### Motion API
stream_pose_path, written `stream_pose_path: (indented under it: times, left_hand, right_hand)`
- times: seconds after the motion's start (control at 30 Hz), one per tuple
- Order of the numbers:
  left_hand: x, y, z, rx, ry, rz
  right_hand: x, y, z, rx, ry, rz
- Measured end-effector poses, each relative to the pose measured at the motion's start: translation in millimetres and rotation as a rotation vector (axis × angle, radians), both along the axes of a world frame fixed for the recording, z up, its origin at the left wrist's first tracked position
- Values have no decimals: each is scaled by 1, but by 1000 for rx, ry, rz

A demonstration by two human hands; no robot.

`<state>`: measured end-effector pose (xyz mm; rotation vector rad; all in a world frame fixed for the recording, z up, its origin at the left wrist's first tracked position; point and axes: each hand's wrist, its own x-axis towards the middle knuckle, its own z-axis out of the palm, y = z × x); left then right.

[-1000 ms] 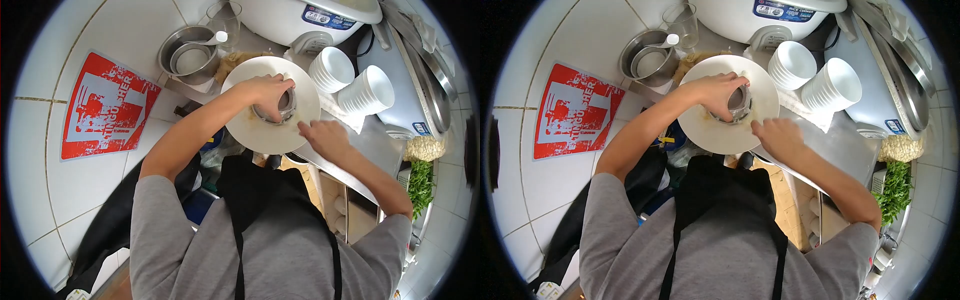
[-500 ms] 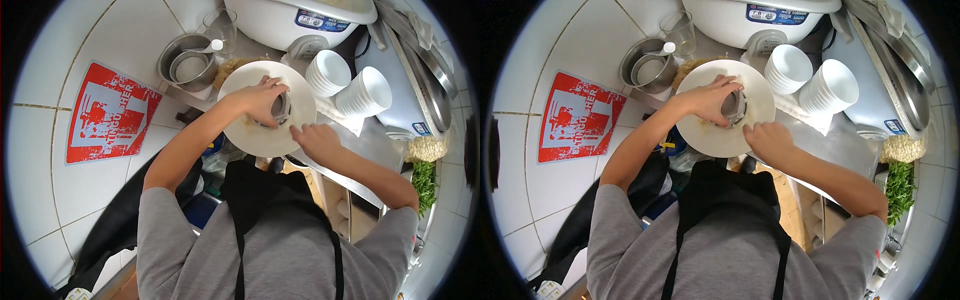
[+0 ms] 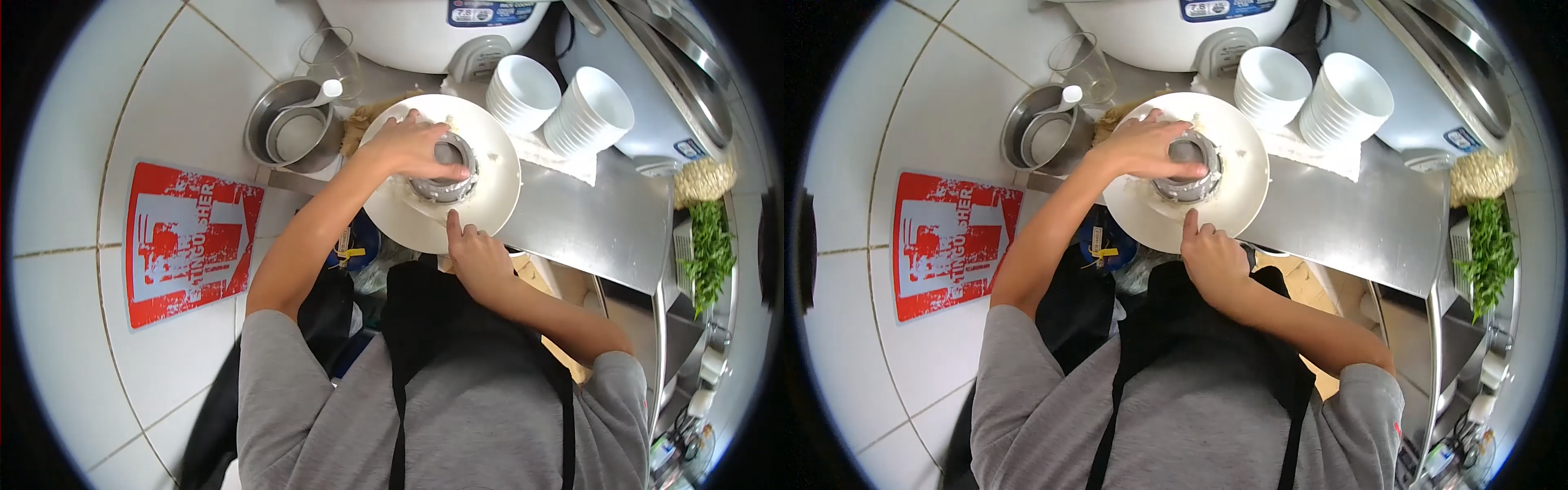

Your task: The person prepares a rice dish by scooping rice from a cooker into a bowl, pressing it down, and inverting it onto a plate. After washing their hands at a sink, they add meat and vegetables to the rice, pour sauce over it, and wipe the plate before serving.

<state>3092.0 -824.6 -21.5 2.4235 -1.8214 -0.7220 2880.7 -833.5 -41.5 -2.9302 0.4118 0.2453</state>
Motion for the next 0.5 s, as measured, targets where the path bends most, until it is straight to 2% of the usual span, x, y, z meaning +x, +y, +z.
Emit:
stream_pose_path:
  times: [0.07, 0.13, 0.17, 0.23, 0.37, 0.43, 0.5]
  left_hand:
    - [-4, 5, 0, -72, -36, -57]
    - [-10, 8, -2, -109, -82, -104]
    - [-11, 6, -2, -114, -77, -115]
    - [-10, 0, 4, -24, -49, -133]
    - [-13, 2, -1, -59, -104, -140]
    - [-12, -3, 4, -1, -58, -159]
    - [-14, -6, 8, 22, -71, -167]
  right_hand:
    - [-3, 4, 0, -41, -22, -14]
    - [-9, 0, -2, -183, -108, 140]
    - [-5, -12, -3, -197, -114, 114]
    - [-3, -21, 1, -184, -131, 161]
    - [-21, -34, 2, -135, -29, 251]
    - [-15, -58, 3, -191, -126, 312]
    - [-17, -63, 4, -235, -116, 338]
